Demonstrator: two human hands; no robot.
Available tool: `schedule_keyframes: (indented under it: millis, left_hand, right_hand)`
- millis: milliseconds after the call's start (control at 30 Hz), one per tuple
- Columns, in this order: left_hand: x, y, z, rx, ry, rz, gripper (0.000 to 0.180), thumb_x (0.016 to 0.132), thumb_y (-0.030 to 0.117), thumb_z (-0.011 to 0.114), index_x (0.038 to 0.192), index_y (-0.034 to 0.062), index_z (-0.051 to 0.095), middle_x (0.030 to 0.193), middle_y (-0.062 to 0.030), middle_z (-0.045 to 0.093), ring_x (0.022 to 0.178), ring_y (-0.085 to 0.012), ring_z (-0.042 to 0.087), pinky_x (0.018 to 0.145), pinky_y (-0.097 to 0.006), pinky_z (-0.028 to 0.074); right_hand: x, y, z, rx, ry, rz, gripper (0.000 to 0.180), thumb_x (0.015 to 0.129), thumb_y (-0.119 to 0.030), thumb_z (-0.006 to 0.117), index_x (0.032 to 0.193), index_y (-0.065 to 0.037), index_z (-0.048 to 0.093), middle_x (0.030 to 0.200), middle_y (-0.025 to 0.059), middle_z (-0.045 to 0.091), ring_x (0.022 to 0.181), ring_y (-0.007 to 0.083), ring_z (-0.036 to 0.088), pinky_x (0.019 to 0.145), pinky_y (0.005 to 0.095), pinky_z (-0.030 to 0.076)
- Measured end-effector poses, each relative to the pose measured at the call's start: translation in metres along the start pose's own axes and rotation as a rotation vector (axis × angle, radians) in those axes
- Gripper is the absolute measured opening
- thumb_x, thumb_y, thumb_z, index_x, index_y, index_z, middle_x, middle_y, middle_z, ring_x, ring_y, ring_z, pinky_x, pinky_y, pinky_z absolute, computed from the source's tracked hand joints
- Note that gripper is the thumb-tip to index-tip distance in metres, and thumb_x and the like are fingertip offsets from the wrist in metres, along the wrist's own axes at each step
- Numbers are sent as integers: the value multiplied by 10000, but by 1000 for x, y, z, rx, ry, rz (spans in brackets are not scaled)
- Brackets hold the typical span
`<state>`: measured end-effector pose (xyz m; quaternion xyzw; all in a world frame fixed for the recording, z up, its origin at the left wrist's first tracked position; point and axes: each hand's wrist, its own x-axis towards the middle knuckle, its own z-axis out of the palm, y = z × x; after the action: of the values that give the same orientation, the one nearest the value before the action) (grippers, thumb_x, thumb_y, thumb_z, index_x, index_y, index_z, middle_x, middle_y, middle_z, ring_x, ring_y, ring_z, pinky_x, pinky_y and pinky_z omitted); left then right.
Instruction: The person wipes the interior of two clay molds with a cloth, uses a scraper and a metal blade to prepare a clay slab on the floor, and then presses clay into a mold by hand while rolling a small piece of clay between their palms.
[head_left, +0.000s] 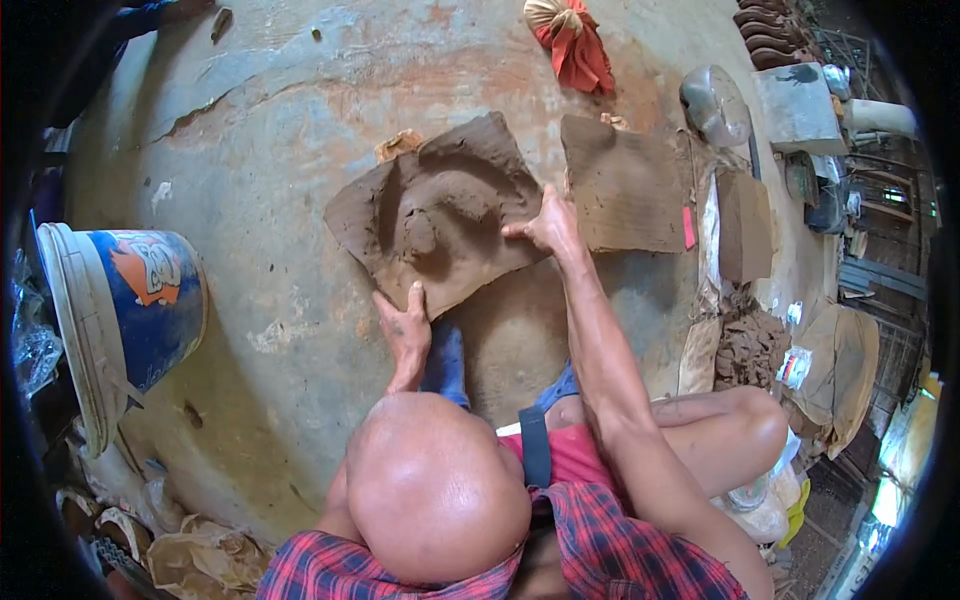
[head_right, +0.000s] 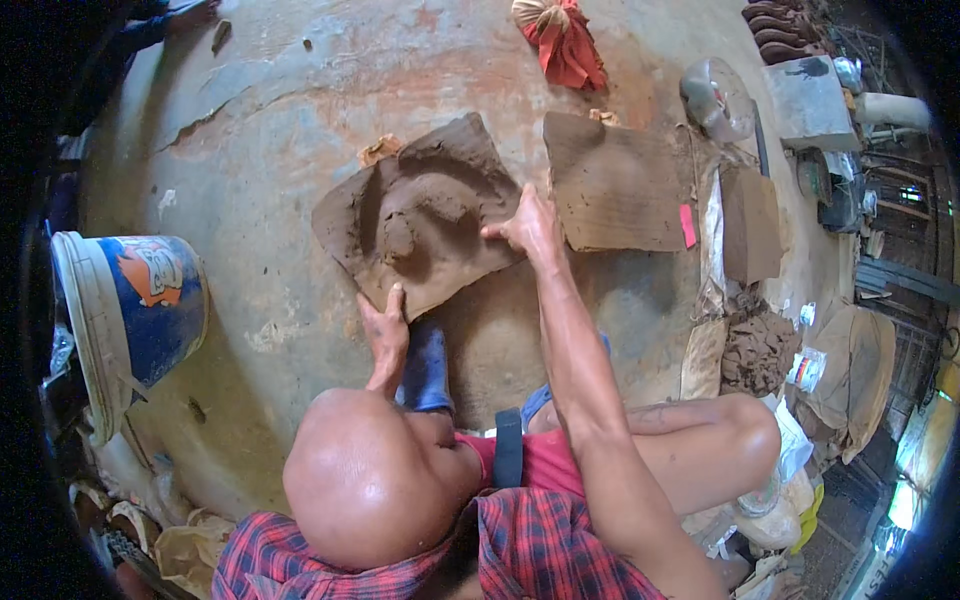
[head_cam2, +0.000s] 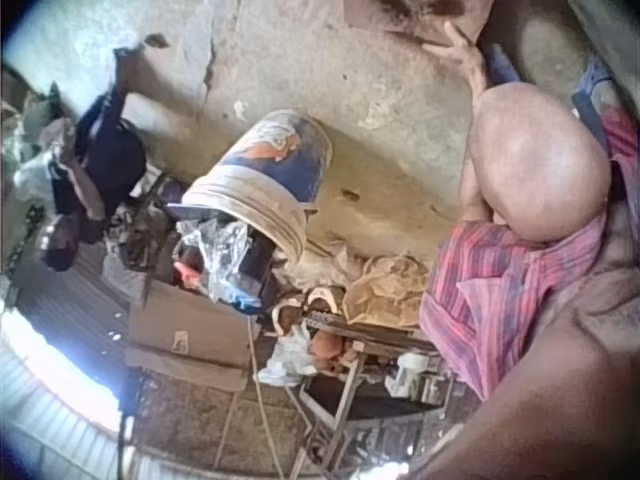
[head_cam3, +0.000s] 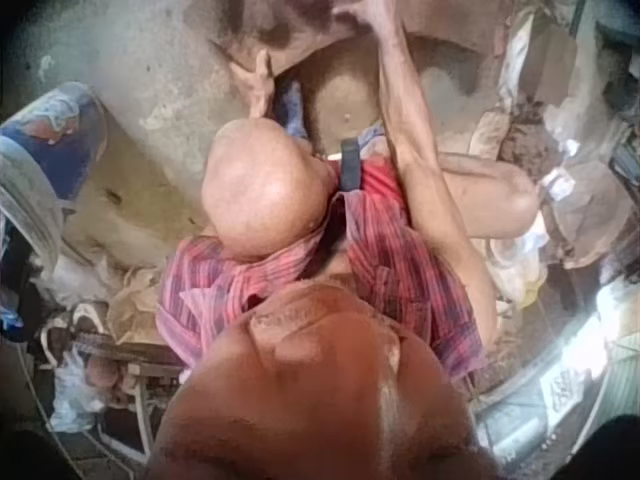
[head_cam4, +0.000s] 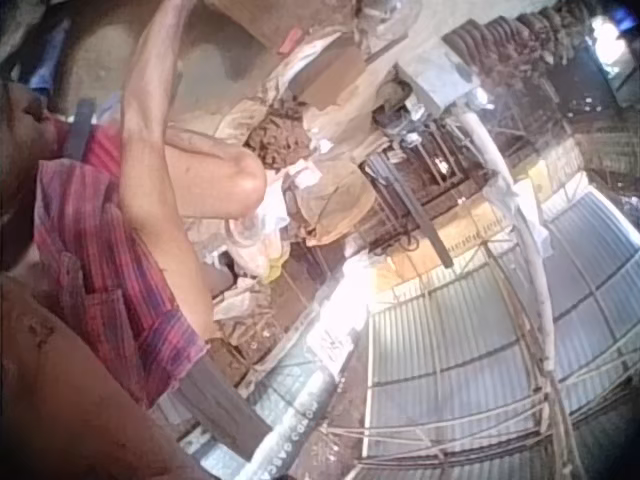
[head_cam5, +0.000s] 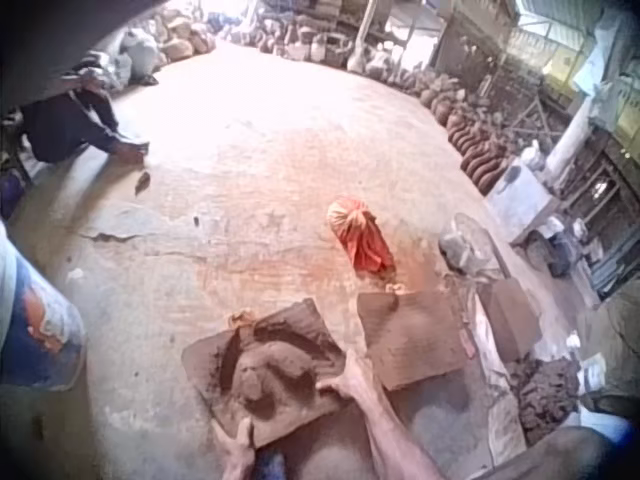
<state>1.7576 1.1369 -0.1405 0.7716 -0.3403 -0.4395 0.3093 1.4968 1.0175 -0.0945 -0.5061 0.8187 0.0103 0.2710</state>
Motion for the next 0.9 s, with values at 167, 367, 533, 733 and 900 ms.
schedule_keyframes:
  millis: [167, 367, 533, 733, 900]
  left_hand:
    - [3, 11, 1, -66, -65, -46, 929, 932, 409, 738, 1541, -154, 319, 1506, -380, 479, 1406, -469, 493, 1184, -456, 374]
    - [15, 1, -8, -36, -36, -18, 910, 931, 398, 743, 1519, -169, 343, 1484, -374, 504, 1407, -459, 494, 1185, -448, 371]
    - [5, 5, -2, -127, -120, 27, 837, 941, 326, 756, 1506, -164, 380, 1421, -337, 565, 1299, -425, 581, 1144, -437, 416]
    - [14, -5, -4, -250, -167, -167, 958, 957, 327, 786, 1582, -152, 241, 1389, -254, 588, 1196, -265, 619, 992, -351, 521]
    - [74, -15, -47, -193, -264, -11, 452, 964, 246, 776, 1289, -29, 623, 1134, -107, 717, 972, -186, 687, 864, -318, 559]
  right_hand:
    - [-9, -3, -9, 71, -15, 59, 1146, 534, -415, 1045, 1394, 87, 477, 1275, 348, 662, 1213, 467, 649, 1033, 498, 536]
    - [-37, -18, -6, 15, 63, -42, 1268, 550, -390, 1035, 1526, 23, 339, 1310, 338, 638, 1259, 475, 612, 1057, 534, 511]
    - [-57, 3, 4, -125, 231, -68, 1470, 522, -462, 1022, 1656, -68, 174, 1459, 321, 539, 1252, 475, 619, 1011, 534, 543]
    - [-69, 3, -31, -45, 436, -246, 1025, 665, -539, 938, 1493, -75, 552, 1268, 194, 679, 1106, 412, 671, 949, 502, 559]
    - [-21, 100, -124, 197, 974, -70, 297, 979, -346, 694, 1066, -68, 748, 986, 186, 727, 925, 384, 699, 795, 485, 551]
